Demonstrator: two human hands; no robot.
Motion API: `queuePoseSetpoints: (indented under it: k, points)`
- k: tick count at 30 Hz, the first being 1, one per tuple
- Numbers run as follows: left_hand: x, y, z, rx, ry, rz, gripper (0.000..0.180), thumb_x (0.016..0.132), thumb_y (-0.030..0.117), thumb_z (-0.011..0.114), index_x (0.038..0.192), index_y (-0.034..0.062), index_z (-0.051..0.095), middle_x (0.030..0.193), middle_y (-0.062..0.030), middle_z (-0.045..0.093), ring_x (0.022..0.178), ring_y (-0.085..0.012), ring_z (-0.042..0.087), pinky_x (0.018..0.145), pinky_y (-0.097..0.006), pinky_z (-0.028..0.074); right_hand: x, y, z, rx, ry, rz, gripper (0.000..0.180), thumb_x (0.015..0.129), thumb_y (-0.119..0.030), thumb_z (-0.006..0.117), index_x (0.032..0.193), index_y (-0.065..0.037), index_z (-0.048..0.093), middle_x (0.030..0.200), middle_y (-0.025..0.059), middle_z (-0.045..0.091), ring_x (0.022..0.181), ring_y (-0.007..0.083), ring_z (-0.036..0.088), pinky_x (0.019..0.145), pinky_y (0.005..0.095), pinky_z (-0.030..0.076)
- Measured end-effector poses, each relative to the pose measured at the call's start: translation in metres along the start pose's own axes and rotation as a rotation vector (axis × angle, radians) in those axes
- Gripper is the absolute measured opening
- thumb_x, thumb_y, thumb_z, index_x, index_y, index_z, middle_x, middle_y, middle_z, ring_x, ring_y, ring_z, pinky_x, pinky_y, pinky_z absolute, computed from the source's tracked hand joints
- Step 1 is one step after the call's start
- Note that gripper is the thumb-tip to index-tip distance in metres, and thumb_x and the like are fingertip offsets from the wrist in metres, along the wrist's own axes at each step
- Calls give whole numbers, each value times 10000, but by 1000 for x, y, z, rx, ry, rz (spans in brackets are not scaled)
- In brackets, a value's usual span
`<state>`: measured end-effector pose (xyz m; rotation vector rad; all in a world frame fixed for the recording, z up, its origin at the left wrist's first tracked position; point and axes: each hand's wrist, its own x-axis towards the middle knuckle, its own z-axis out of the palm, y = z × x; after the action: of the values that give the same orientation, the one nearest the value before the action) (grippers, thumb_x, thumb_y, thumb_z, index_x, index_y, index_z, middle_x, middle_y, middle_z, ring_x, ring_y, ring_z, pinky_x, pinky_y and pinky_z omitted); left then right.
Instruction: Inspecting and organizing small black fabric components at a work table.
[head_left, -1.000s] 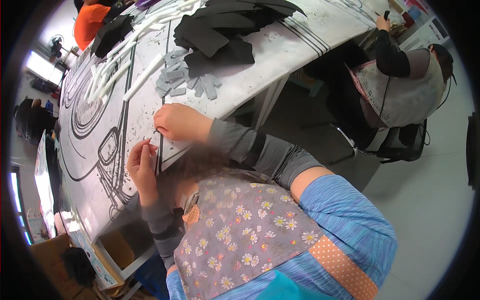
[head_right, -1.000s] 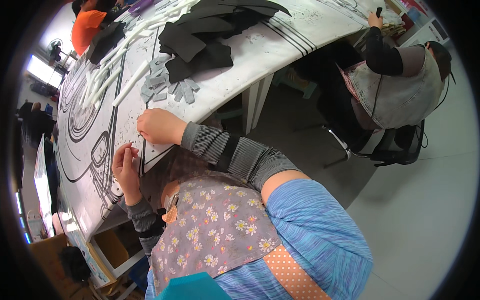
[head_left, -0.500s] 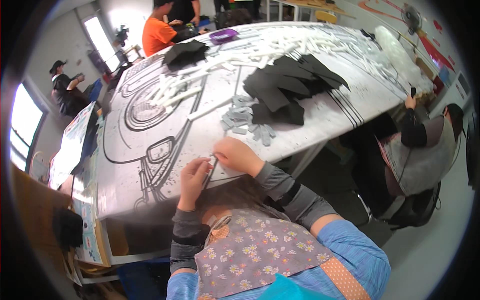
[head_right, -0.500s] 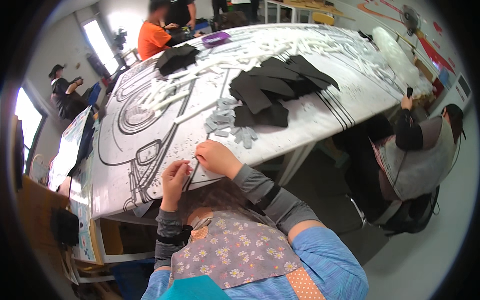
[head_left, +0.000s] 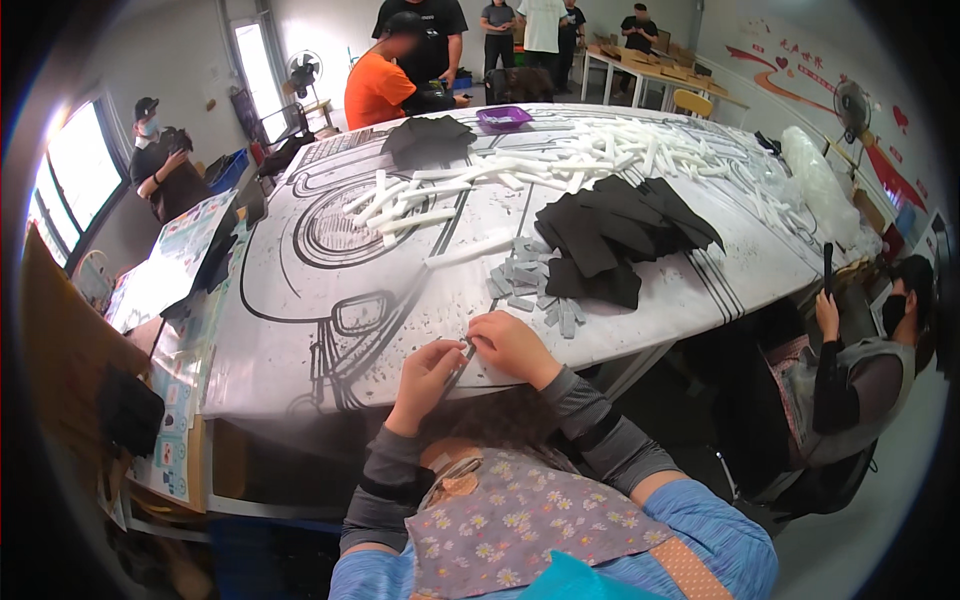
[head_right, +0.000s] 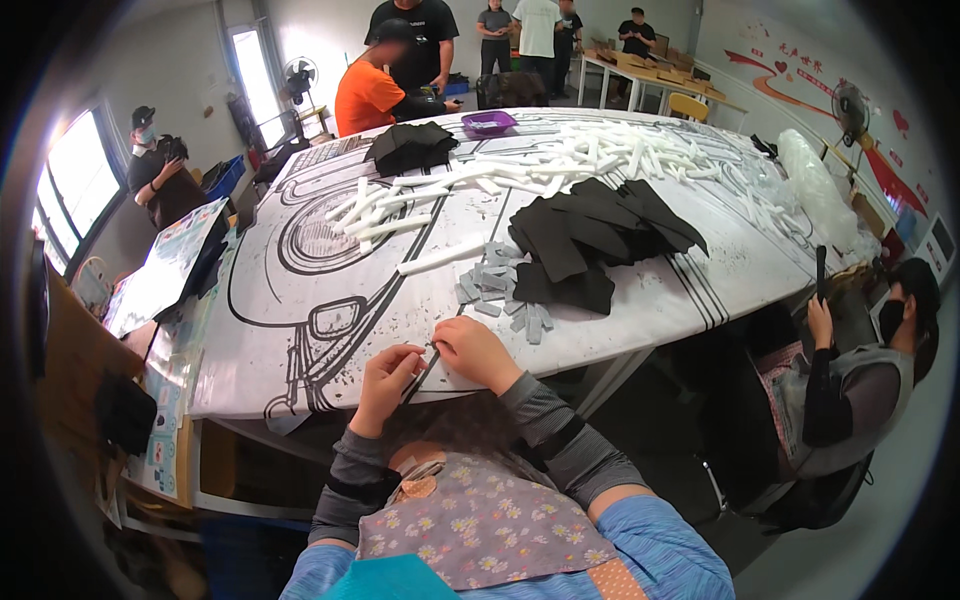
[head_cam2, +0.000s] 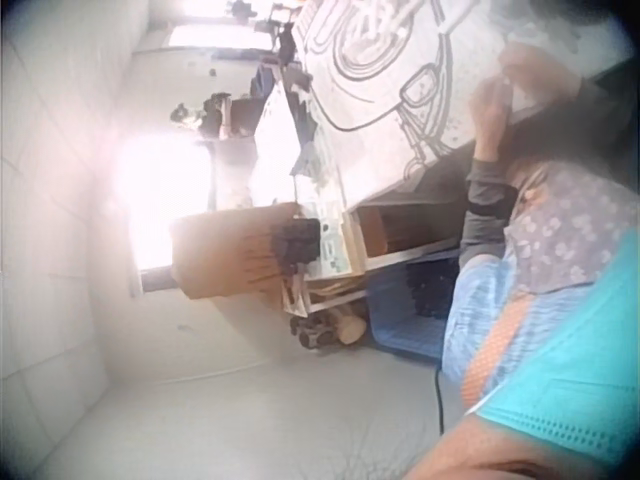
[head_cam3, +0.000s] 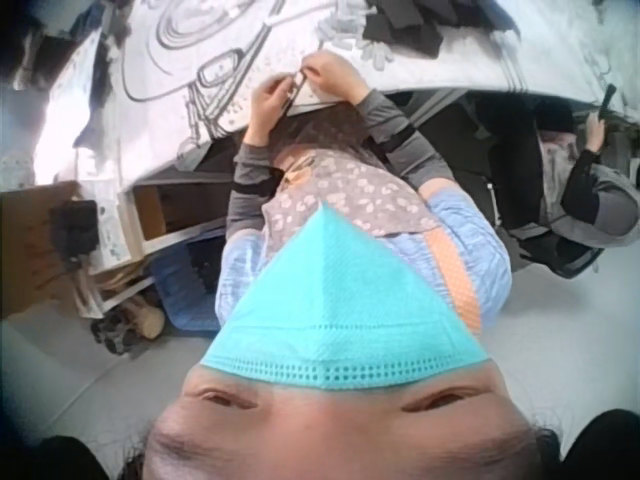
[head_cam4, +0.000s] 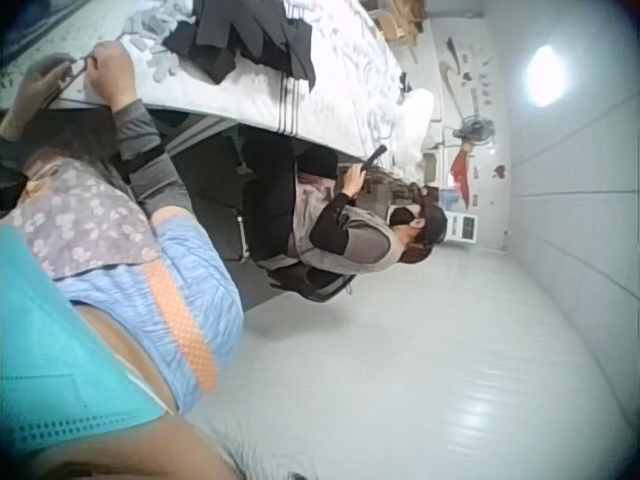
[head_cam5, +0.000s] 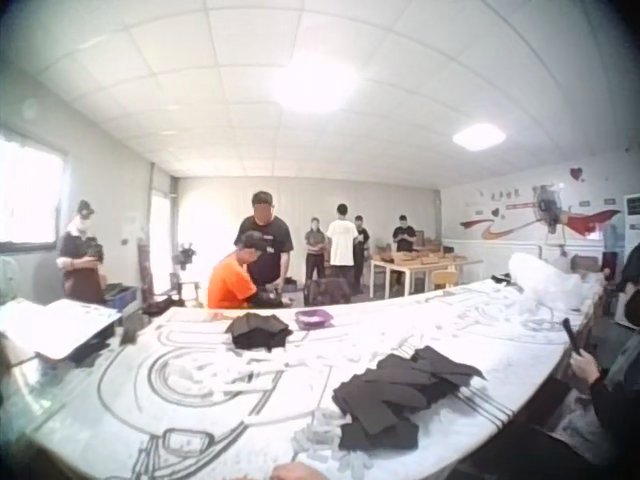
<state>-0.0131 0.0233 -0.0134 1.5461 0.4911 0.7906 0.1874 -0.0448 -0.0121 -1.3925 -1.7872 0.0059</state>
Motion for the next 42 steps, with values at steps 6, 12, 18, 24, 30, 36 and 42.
queuePoseSetpoints:
  k: [6, 12, 18, 24, 30, 36, 42]
  points:
    - [-2, 0, 0, -4, -16, 23, 191, 1020, 99, 605, 1140, -22, 689, 943, -53, 722, 873, -85, 631, 804, -236, 503, 0, 0, 1, 11, 12, 13, 130, 857, -88, 660, 955, -20, 713, 1032, 139, 712, 1004, 340, 657, 887, 424, 535]
    - [-2, 1, 0, -8, -23, 12, 194, 1012, 102, 613, 1143, -17, 691, 956, -51, 722, 900, -95, 646, 841, -256, 513, 1, -1, 0, 17, 12, 26, 130, 851, -78, 665, 952, -15, 717, 1039, 143, 716, 1005, 342, 660, 883, 427, 539]
    - [-1, -3, -1, -19, -31, 4, 201, 1004, 97, 616, 1149, -19, 693, 960, -50, 718, 914, -102, 646, 856, -266, 514, 1, -2, 0, 7, 18, 18, 126, 852, -80, 663, 946, -13, 714, 1038, 145, 716, 1004, 342, 660, 880, 427, 540]
    - [-1, -4, -1, -33, -39, 2, 205, 1007, 99, 615, 1156, -22, 690, 970, -54, 716, 919, -104, 646, 859, -264, 513, 0, -1, 2, 1, 18, 18, 127, 853, -87, 664, 944, -14, 712, 1037, 146, 717, 1006, 344, 660, 882, 427, 540]
    - [-2, 0, -1, -42, -50, 12, 209, 1013, 102, 612, 1163, -25, 685, 971, -54, 715, 916, -104, 646, 853, -264, 514, 1, -5, -1, 4, 10, 26, 129, 854, -88, 664, 947, -11, 711, 1032, 147, 716, 1003, 347, 660, 881, 429, 539]
    - [-2, 0, 1, -32, -41, 31, 193, 1026, 107, 604, 1140, -28, 680, 942, -48, 717, 876, -89, 630, 821, -248, 506, 1, -1, 1, 4, 11, 11, 122, 849, -81, 666, 939, -9, 707, 1031, 149, 715, 994, 352, 658, 874, 431, 538]
    - [-1, -3, -2, -32, -53, 14, 211, 1017, 112, 614, 1165, -24, 677, 968, -52, 712, 915, -100, 644, 846, -258, 513, 2, -1, 1, 13, 7, 11, 122, 845, -80, 669, 937, -6, 702, 1033, 150, 714, 991, 354, 656, 874, 432, 537]
